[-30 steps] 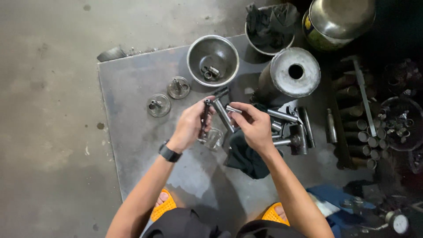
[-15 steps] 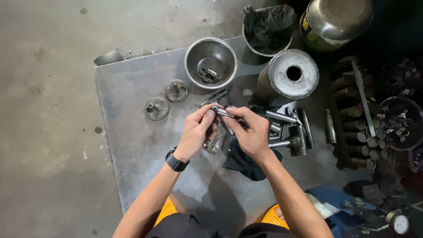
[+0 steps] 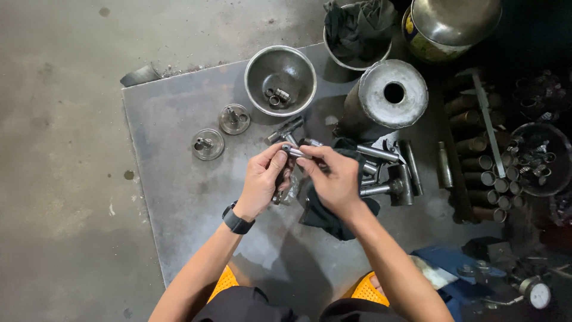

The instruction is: The person cleans various metal mechanical parts, including cylindrical rods and circular discs, using a dark cloth. They wipe the parts individually on a metal workbench, occasionally picking up additional items from a nearby container and a red tube from a shelf.

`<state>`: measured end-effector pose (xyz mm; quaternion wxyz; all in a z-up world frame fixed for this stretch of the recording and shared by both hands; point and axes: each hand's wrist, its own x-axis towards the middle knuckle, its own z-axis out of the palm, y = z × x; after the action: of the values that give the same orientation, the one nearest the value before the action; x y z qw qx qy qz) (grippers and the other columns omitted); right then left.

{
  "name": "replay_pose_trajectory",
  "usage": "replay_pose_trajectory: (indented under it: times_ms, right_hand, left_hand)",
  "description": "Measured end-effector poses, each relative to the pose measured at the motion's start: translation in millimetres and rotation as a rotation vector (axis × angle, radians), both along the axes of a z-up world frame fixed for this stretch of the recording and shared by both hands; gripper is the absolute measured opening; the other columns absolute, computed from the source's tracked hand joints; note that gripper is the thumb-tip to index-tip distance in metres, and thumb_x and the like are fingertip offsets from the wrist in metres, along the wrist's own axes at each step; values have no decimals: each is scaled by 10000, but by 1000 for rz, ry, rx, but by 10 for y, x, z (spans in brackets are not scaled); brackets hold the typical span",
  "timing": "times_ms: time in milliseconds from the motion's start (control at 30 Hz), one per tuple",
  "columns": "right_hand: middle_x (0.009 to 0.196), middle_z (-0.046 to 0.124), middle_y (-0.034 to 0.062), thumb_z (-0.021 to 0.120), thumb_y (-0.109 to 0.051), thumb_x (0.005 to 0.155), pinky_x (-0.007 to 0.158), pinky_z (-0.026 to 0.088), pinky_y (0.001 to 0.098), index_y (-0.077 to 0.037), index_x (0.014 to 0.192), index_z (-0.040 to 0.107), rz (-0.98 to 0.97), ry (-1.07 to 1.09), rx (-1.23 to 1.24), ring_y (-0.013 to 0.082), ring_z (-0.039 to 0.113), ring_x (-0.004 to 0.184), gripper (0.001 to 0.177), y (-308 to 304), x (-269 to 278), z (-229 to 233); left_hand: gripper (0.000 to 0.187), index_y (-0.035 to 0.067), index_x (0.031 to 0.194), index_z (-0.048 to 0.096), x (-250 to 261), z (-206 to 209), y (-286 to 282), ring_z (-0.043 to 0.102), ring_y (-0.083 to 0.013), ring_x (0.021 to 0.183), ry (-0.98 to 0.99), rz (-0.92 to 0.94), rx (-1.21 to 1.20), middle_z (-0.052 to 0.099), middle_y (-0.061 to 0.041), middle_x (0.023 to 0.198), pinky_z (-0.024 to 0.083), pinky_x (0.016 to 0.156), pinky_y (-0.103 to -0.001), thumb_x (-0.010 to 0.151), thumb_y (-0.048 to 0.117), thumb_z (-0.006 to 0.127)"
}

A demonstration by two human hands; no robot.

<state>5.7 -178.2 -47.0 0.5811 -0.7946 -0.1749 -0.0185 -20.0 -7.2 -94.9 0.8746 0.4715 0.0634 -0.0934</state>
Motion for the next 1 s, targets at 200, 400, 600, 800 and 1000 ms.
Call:
replay_pose_trajectory:
  times_ms: [200,400,600,800,1000]
  right_hand:
    - [913,776,82,751,-40,933,663,591,246,0,1131,727,36,36,22,95,724,747,204,-17,49,-14]
    - [893,789,81,759,-46,927,647,582,249,-5,1123,745,47,89,-27,90,723,732,201,-43,96,-17]
    - [924,782,92,759,-39,933,674,575,251,7,1122,734,-15,-38,-53,96,735,771,196,17,61,-40]
    - [1159,696,66,829,-111,902,858,571,276,18,1265,634,42,100,212,116,676,1008,431,61,44,21]
    - [1310,675,80,791,-290,953,989,519,292,37,1439,572,398,456,545,127,632,1108,626,-31,5,-149]
  left_hand:
    - [273,14,1245,644,-31,54,10,494,-54,632,5,-10,13,586,-7,834,411,489,-218,1076,207,549]
    - [269,19,1256,646,-53,-32,3,454,-48,569,26,-24,22,546,7,779,376,472,-206,1085,203,548]
    - [267,16,1178,686,-35,94,-113,500,-66,546,52,35,221,573,26,708,417,469,-251,1061,203,536]
    - [343,3,929,570,-67,-205,-174,506,-94,657,-169,141,526,530,-6,713,435,597,-287,1159,255,538]
    - [507,23,990,623,-66,429,-231,580,-190,620,-574,204,815,579,-54,724,480,609,-315,834,478,782]
